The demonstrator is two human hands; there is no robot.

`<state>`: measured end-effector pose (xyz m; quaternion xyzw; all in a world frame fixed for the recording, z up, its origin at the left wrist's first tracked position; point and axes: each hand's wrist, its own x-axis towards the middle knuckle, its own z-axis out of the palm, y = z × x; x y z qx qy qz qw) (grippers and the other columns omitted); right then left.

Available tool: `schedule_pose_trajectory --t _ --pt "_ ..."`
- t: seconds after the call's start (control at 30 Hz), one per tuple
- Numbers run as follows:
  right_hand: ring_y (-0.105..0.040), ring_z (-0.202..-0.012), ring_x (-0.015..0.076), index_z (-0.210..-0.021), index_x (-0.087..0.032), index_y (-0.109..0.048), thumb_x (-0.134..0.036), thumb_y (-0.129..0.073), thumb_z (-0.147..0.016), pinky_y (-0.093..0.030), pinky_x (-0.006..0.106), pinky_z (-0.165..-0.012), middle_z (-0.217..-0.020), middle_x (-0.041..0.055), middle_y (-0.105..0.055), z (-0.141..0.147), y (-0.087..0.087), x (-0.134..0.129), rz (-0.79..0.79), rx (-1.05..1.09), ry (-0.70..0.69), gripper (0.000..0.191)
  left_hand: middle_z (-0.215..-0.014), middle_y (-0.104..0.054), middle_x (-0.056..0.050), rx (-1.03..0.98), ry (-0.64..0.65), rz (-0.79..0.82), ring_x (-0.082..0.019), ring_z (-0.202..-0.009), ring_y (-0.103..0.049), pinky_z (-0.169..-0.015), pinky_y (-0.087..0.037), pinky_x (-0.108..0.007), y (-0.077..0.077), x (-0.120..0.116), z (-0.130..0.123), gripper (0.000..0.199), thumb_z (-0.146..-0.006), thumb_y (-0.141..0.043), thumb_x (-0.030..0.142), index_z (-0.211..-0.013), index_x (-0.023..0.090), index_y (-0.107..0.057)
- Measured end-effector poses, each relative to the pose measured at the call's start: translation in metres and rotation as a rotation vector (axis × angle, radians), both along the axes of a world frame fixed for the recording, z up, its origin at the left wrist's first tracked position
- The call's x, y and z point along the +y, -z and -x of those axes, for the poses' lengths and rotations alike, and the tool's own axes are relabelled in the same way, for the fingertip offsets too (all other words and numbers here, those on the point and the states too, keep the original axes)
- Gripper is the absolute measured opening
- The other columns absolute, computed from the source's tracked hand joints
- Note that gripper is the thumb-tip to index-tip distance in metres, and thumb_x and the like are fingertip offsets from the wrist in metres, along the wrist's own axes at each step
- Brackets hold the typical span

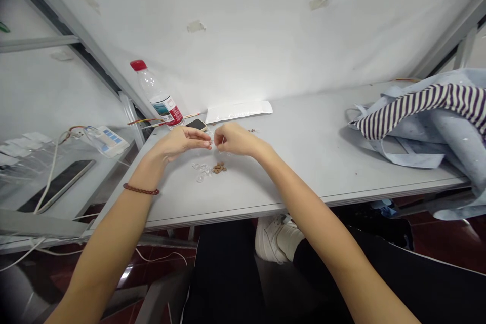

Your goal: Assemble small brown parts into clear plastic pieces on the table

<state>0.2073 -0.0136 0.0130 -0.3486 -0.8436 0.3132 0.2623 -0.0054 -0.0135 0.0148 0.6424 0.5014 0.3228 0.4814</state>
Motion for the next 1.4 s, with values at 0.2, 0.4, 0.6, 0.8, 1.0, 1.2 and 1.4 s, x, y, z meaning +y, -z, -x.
schedule_pose_trajectory --t 0.2,0.4,0.6,0.8,1.0,1.2,1.4 --pt "-0.062 -0.065 0.015 -0.071 -0.017 -0.064 -0.021 -0.065 -0.071 -0.046 0.029 -0.062 -0.068 0.0032 -0.067 0.004 -0.005 -0.005 0.151 0.516 0.136 0.005 -0.081 -0.075 -0.009 -0.246 -0.047 -0.047 -0.022 -0.081 -0.072 -0.093 -0.052 -0.041 -0.001 -0.004 -0.013 0.03 -0.056 -0.088 0.026 -0.08 0.015 -0.076" --pt "-0.064 -0.074 0.016 -0.072 -0.016 -0.067 -0.025 -0.071 -0.069 -0.049 0.031 -0.071 -0.073 0.0038 -0.069 0.006 -0.002 -0.003 0.223 0.633 0.156 0.01 -0.078 -0.075 -0.008 -0.39 -0.108 -0.062 -0.022 -0.08 -0.072 -0.094 -0.052 -0.043 0.002 -0.002 -0.019 0.028 -0.053 -0.089 0.023 -0.075 0.013 -0.074" --pt "-0.063 -0.077 0.0161 -0.069 -0.017 -0.069 -0.025 -0.073 -0.067 -0.049 0.034 -0.078 -0.074 0.0029 -0.068 0.006 0.0 0.0 0.267 0.709 0.133 0.008 -0.077 -0.074 -0.006 -0.422 -0.13 -0.068 -0.02 -0.077 -0.072 -0.095 -0.052 -0.042 0.001 -0.002 -0.019 0.03 -0.053 -0.09 0.023 -0.075 0.013 -0.073" --pt "-0.062 -0.073 0.0148 -0.066 -0.018 -0.07 -0.019 -0.074 -0.064 -0.048 0.034 -0.078 -0.071 0.0016 -0.068 0.008 0.001 0.001 0.336 0.76 0.146 0.004 -0.075 -0.074 -0.006 -0.412 -0.103 -0.072 -0.02 -0.075 -0.072 -0.092 -0.053 -0.041 0.002 -0.004 -0.019 0.029 -0.053 -0.09 0.022 -0.075 0.013 -0.073" --pt "-0.063 -0.075 0.0152 -0.068 -0.018 -0.069 -0.018 -0.076 -0.063 -0.049 0.034 -0.08 -0.072 0.0017 -0.069 0.003 0.0 0.002 0.443 0.703 0.117 0.008 -0.075 -0.074 -0.006 -0.38 -0.104 -0.101 -0.021 -0.077 -0.072 -0.09 -0.054 -0.043 0.001 -0.005 -0.019 0.029 -0.053 -0.09 0.025 -0.075 0.015 -0.073" --pt "-0.067 -0.079 0.0174 -0.068 -0.016 -0.068 -0.027 -0.077 -0.072 -0.05 0.036 -0.085 -0.074 0.0058 -0.07 -0.001 -0.001 0.001 0.552 0.708 0.015 0.016 -0.069 -0.072 -0.005 -0.384 -0.08 -0.129 -0.018 -0.068 -0.069 -0.082 -0.055 -0.039 -0.003 -0.007 -0.021 0.027 -0.054 -0.089 0.024 -0.074 0.014 -0.073" --pt "-0.068 -0.081 0.0173 -0.072 -0.014 -0.065 -0.022 -0.075 -0.075 -0.053 0.03 -0.079 -0.078 0.0076 -0.071 0.0 0.003 0.004 0.717 0.664 -0.013 0.013 -0.066 -0.072 -0.005 -0.362 -0.018 -0.136 -0.016 -0.06 -0.067 -0.071 -0.056 -0.034 -0.002 -0.009 -0.022 0.025 -0.054 -0.089 0.025 -0.07 0.014 -0.073"
